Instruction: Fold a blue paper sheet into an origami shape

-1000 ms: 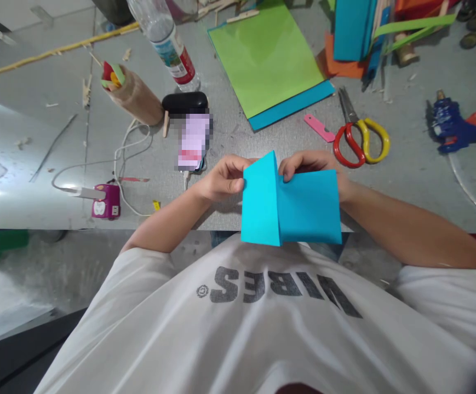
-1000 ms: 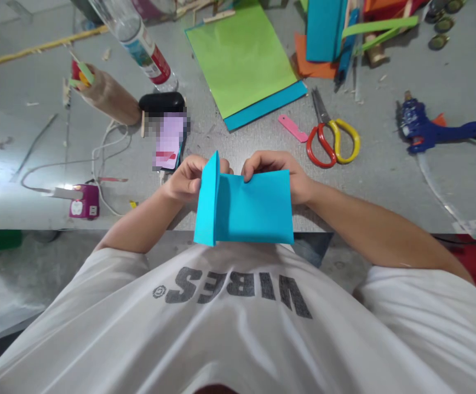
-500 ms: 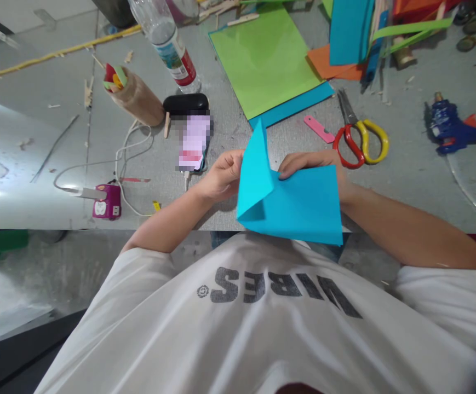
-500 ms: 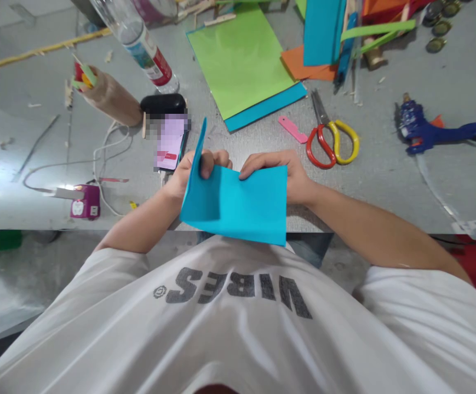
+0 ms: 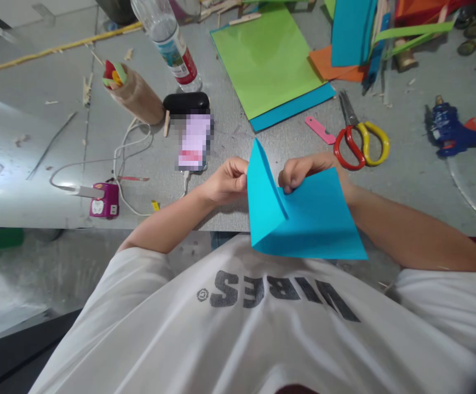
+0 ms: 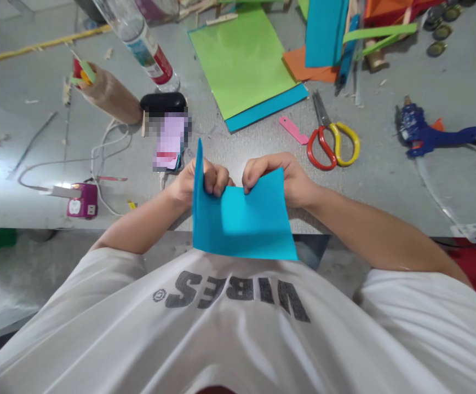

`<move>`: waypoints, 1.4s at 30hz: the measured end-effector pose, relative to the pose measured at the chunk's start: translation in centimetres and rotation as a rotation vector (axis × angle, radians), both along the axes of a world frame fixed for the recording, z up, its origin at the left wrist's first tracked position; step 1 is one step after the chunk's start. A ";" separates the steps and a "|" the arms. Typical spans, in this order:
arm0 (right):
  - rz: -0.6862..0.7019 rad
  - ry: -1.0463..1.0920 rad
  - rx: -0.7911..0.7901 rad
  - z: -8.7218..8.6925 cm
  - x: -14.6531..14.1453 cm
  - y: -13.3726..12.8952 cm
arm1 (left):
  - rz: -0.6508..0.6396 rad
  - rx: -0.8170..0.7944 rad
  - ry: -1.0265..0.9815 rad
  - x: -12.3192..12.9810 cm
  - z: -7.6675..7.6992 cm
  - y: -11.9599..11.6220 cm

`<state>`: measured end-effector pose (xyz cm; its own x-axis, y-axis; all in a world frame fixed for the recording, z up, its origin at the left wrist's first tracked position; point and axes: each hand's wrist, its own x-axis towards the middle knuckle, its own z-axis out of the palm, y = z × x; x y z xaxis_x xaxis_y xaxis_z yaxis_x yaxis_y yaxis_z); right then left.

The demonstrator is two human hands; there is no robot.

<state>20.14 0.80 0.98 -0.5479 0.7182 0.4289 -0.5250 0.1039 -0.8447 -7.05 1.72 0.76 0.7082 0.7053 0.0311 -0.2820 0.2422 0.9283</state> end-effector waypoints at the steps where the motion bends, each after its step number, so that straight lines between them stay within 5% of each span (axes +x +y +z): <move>1: 0.031 -0.005 0.003 -0.3 0.1 0.1 | -0.030 0.005 0.014 0.0 0.0 0.1; 9: 0.056 -0.125 -0.099 0.1 0.0 0.0 | -0.068 0.101 0.154 -0.1 1.2 -0.1; 19: -0.030 -0.179 -0.070 0.3 0.5 0.5 | 0.213 0.035 0.144 0.6 0.6 -0.1; 29: 0.086 -0.179 -0.001 0.2 1.3 0.7 | 0.170 -0.077 0.014 1.4 -0.9 1.2; 42: -0.042 -0.179 -0.238 -1.1 1.2 0.8 | 0.217 -0.152 -0.032 1.6 -0.7 1.5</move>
<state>21.36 1.64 -0.13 -0.5676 0.8105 0.1446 -0.3647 -0.0900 -0.9268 -5.45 3.21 0.08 0.5400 0.8390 -0.0668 -0.3708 0.3084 0.8760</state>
